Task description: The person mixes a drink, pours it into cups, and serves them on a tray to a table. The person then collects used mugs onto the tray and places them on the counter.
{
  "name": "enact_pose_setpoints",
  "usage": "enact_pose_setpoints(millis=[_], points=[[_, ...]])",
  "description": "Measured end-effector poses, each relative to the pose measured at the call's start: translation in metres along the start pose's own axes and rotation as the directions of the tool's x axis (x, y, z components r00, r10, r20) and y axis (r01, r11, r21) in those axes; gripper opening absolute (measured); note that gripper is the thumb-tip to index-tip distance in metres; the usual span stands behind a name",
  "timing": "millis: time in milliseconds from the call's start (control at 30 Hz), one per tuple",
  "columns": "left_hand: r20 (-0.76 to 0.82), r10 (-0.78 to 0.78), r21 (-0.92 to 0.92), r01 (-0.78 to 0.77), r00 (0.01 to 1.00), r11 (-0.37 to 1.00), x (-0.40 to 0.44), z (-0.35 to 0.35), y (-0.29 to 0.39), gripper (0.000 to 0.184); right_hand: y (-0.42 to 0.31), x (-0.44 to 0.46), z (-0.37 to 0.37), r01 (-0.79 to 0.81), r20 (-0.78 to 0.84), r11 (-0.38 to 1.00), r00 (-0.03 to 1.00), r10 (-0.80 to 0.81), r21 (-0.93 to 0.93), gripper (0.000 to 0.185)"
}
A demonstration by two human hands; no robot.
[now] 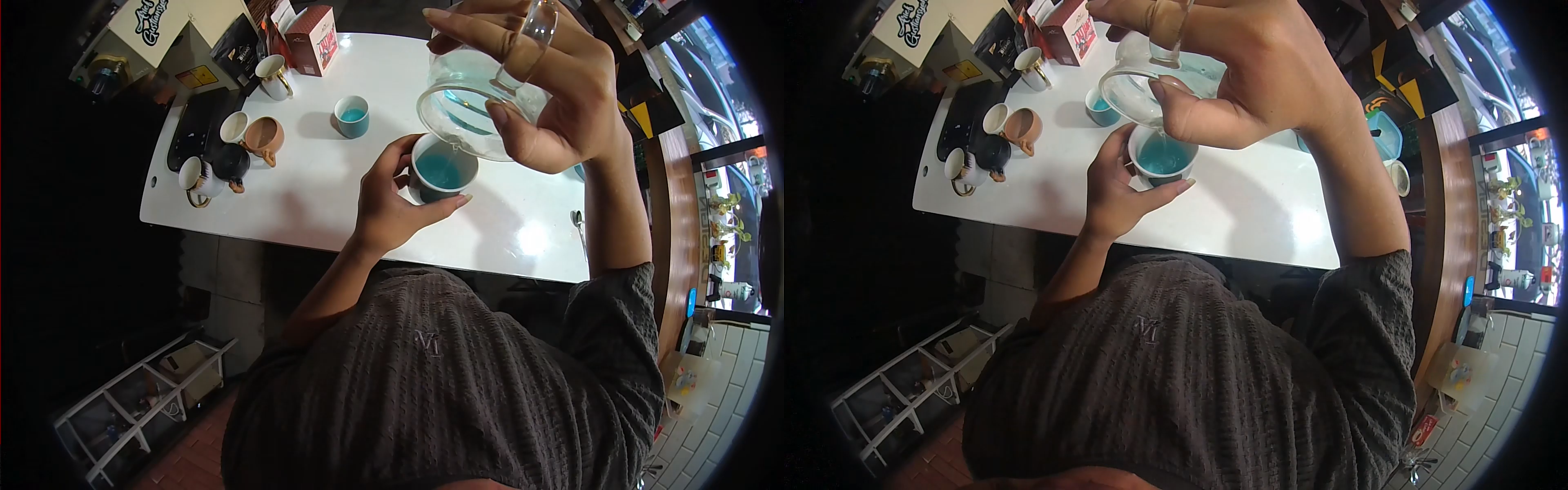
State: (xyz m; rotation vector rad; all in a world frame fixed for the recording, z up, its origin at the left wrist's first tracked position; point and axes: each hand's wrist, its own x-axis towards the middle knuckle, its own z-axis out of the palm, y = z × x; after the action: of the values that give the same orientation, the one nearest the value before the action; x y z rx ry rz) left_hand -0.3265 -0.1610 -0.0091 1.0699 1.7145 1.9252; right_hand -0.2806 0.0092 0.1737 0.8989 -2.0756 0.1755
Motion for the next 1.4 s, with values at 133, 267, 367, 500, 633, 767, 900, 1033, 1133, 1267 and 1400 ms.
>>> enact_pose_setpoints(millis=[133,267,367,500,633,767,900,1033,1133,1267,1400], points=[[-0.021,-0.002,-0.038,0.001,1.0,0.999,0.0,-0.004,-0.006,0.074,0.008,-0.01,0.01,-0.054,0.009,0.998,0.998,0.055,-0.037,0.049],[-0.047,0.038,-0.111,-0.043,0.998,0.993,-0.001,-0.012,-0.014,0.072,0.011,-0.026,0.024,-0.255,-0.039,0.96,0.964,0.261,0.115,0.048],[-0.111,0.09,-0.15,-0.106,0.99,0.983,-0.005,-0.024,-0.022,0.072,0.011,-0.039,0.035,-0.451,0.008,0.881,0.891,0.455,0.143,0.047],[-0.173,0.116,-0.101,-0.135,0.978,0.986,-0.009,-0.052,-0.03,0.07,0.012,-0.047,0.062,-0.791,-0.015,0.432,0.473,0.881,0.433,0.038],[-0.239,0.088,-0.009,-0.092,0.967,0.996,-0.018,-0.083,-0.024,0.066,0.048,-0.078,0.103,-0.776,-0.059,0.466,0.49,0.87,0.425,0.035],[-0.327,0.1,0.011,-0.102,0.94,0.995,-0.031,-0.11,-0.023,0.064,0.06,-0.086,0.144,-0.825,-0.092,0.542,0.535,0.84,0.16,0.031],[-0.369,0.08,0.039,-0.071,0.926,0.997,-0.043,-0.128,-0.024,0.063,0.07,-0.091,0.175,-0.749,-0.034,0.662,0.662,0.749,-0.021,0.032],[-0.396,0.054,0.03,-0.046,0.917,0.999,-0.051,-0.138,-0.024,0.063,0.089,-0.108,0.207,-0.589,0.022,0.791,0.8,0.6,-0.168,0.052],[-0.395,0.062,0.043,-0.049,0.917,0.998,-0.054,-0.143,-0.022,0.063,0.093,-0.108,0.223,-0.512,0.058,0.829,0.842,0.536,-0.224,0.052],[-0.408,0.072,0.047,-0.057,0.91,0.997,-0.054,-0.146,-0.023,0.064,0.083,-0.097,0.226,-0.491,0.182,0.815,0.81,0.557,-0.309,0.048],[-0.434,0.065,0.03,-0.057,0.899,0.998,-0.054,-0.149,-0.021,0.063,0.085,-0.095,0.233,-0.431,0.239,0.841,0.823,0.515,-0.328,0.048]])
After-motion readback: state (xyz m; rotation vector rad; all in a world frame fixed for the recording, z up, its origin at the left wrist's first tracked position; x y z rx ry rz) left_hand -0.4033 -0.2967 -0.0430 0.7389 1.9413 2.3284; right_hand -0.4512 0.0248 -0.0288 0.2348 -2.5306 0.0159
